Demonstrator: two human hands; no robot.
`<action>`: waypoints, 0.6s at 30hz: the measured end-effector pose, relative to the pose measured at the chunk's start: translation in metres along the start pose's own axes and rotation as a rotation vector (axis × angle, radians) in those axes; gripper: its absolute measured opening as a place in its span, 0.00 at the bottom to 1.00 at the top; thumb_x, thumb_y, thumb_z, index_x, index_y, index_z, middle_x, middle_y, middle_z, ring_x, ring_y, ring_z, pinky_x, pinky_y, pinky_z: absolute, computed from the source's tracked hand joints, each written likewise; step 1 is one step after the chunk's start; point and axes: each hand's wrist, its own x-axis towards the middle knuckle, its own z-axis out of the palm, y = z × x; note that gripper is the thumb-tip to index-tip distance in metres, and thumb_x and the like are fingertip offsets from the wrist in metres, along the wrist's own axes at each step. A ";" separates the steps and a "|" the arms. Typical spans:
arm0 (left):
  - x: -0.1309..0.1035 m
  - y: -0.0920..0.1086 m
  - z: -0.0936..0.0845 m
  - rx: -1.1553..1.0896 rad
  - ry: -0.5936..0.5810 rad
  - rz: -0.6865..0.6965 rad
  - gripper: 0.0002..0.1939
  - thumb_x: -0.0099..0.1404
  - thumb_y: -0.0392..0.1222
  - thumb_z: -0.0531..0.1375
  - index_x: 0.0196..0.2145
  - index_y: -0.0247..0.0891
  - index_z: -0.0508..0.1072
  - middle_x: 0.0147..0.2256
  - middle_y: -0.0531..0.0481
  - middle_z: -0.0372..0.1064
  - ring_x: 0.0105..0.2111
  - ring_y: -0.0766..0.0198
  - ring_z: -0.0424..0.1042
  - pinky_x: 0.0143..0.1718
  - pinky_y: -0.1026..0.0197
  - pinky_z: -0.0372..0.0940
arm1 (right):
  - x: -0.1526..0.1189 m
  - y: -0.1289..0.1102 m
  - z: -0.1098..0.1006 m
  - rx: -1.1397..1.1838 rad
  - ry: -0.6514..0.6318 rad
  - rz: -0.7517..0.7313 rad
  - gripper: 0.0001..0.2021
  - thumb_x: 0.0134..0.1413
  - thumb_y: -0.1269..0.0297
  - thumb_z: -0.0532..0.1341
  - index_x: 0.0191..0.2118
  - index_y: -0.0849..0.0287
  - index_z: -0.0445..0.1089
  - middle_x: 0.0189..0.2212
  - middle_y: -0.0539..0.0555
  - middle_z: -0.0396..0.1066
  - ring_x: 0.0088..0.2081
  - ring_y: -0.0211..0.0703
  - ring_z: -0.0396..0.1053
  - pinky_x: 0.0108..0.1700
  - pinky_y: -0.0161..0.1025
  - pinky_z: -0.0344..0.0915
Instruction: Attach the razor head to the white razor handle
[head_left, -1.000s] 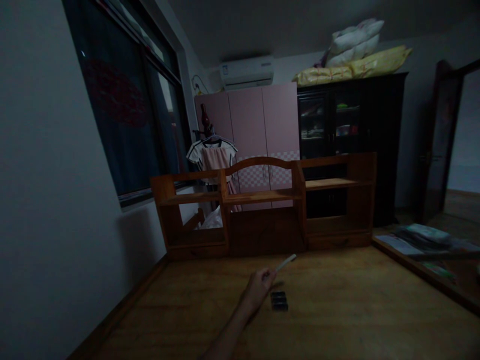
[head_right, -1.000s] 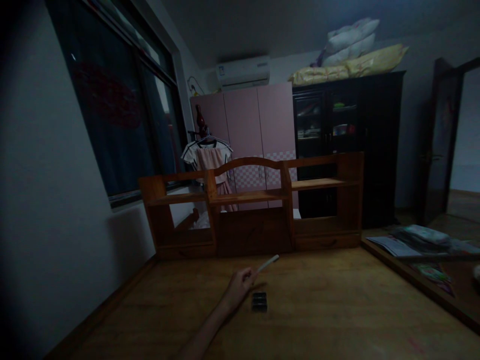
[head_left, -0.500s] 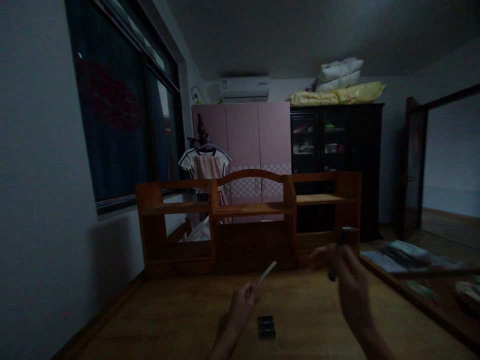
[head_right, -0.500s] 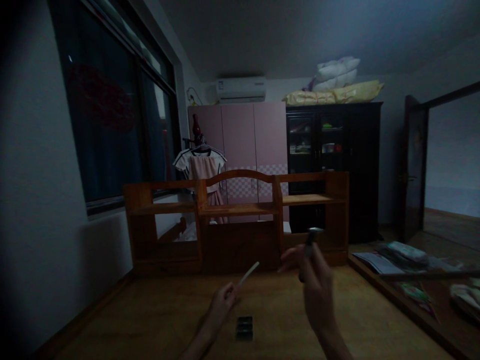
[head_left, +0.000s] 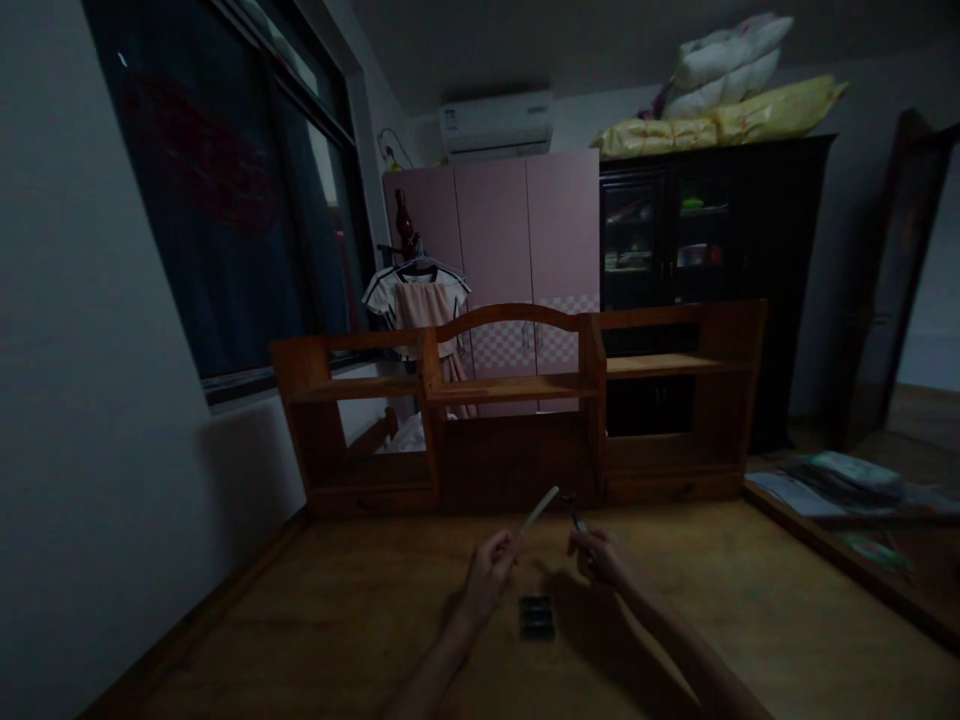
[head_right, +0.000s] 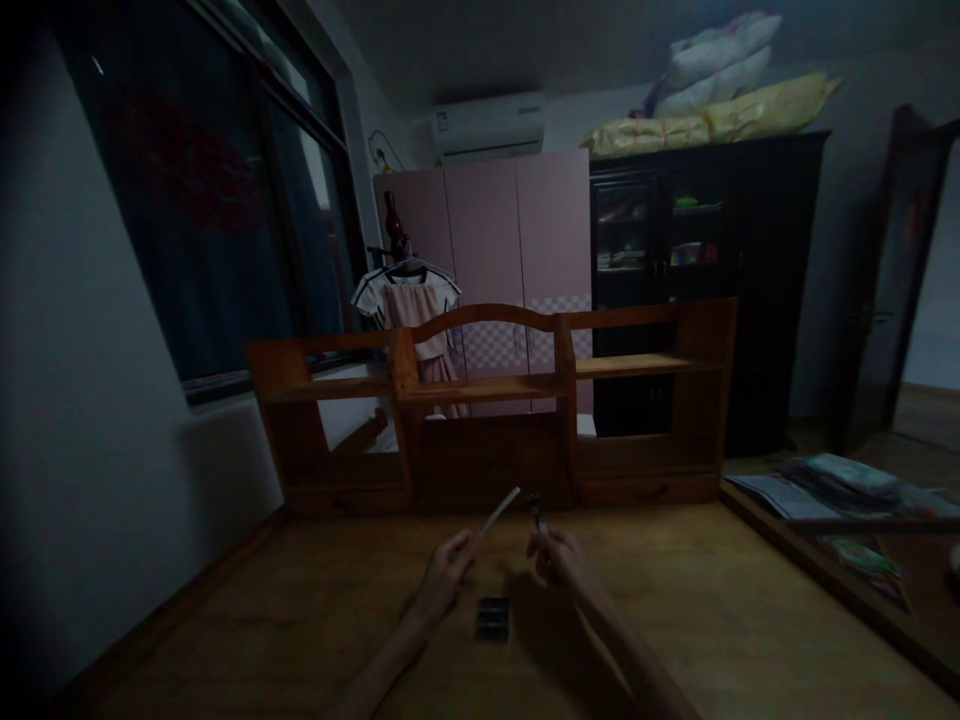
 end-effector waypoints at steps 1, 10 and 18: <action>0.000 -0.001 0.000 0.002 -0.012 0.013 0.24 0.59 0.62 0.53 0.23 0.36 0.62 0.21 0.57 0.52 0.22 0.71 0.53 0.22 0.68 0.49 | 0.001 0.001 0.001 0.035 -0.045 0.036 0.19 0.47 0.45 0.52 0.24 0.59 0.64 0.10 0.45 0.55 0.12 0.34 0.50 0.15 0.32 0.44; 0.003 -0.004 -0.008 0.048 0.058 -0.029 0.24 0.57 0.63 0.54 0.24 0.35 0.64 0.19 0.57 0.54 0.19 0.71 0.52 0.20 0.69 0.47 | -0.024 -0.018 0.007 -0.026 -0.066 -0.055 0.17 0.48 0.49 0.55 0.25 0.59 0.64 0.09 0.44 0.55 0.12 0.32 0.51 0.15 0.31 0.45; -0.002 0.003 -0.003 0.112 -0.021 0.038 0.23 0.59 0.60 0.54 0.23 0.35 0.64 0.21 0.55 0.56 0.22 0.69 0.56 0.22 0.68 0.51 | -0.021 -0.013 0.007 -0.056 -0.030 -0.067 0.17 0.49 0.50 0.55 0.25 0.60 0.64 0.09 0.42 0.51 0.12 0.30 0.49 0.15 0.30 0.43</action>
